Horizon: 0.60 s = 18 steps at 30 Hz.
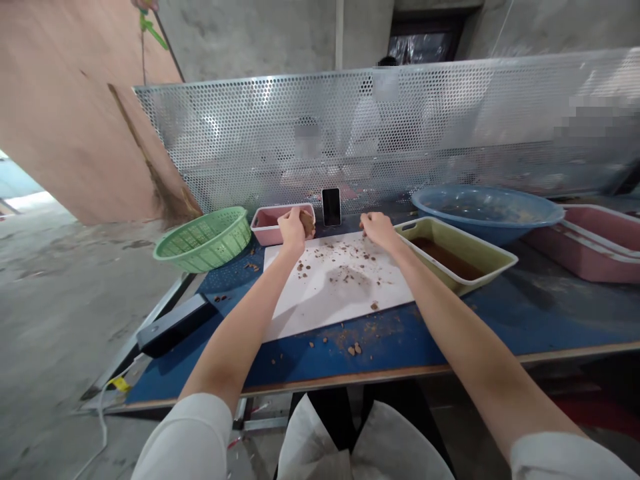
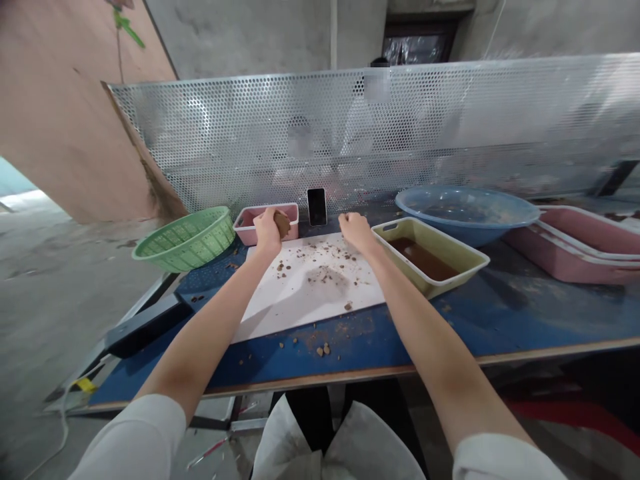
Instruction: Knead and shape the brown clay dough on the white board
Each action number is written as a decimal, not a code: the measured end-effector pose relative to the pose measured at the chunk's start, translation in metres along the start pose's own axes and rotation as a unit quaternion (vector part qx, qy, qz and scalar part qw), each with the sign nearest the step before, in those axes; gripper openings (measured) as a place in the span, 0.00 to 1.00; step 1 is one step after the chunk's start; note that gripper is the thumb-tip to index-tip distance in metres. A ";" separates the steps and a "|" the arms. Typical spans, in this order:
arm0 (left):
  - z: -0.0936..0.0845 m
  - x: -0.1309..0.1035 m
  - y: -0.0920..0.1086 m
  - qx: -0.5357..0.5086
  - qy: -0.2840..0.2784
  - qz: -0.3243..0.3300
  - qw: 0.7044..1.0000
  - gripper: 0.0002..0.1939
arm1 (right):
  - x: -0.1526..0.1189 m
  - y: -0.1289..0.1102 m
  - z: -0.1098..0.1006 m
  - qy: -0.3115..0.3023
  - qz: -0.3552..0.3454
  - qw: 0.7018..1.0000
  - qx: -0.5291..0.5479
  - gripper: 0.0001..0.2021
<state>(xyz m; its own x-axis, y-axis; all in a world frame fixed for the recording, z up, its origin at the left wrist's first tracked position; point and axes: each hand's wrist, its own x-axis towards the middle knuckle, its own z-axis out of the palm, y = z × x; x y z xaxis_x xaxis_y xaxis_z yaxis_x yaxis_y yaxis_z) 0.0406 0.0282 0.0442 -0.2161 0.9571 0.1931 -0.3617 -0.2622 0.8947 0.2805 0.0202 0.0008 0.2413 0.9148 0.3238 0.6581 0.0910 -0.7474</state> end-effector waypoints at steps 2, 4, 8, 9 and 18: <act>-0.001 0.003 0.008 0.016 -0.010 0.004 1.000 0.18 | -0.006 0.009 -0.011 -0.032 0.000 0.989 -0.143 0.16; -0.001 0.006 0.012 0.030 -0.023 0.010 0.999 0.19 | -0.015 0.018 -0.014 -0.072 0.015 0.972 -0.222 0.12; 0.001 0.008 0.013 0.029 -0.042 0.014 0.999 0.19 | -0.030 0.030 -0.009 -0.144 0.027 0.955 -0.258 0.10; 0.001 0.008 0.013 0.025 -0.045 0.011 0.999 0.19 | -0.032 0.032 -0.008 -0.155 0.024 0.954 -0.257 0.10; 0.003 0.003 0.022 0.010 -0.053 -0.022 0.998 0.20 | -0.040 0.033 -0.005 -0.175 -0.003 0.952 -0.252 0.07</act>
<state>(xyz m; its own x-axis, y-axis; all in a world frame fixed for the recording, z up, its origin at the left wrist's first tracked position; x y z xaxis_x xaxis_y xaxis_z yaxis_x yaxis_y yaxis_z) 0.0351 0.0256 0.0660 -0.1031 0.9758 0.1931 -0.3505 -0.2173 0.9110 0.2965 -0.0150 -0.0340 0.0430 0.9979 0.0481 0.9388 -0.0239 -0.3437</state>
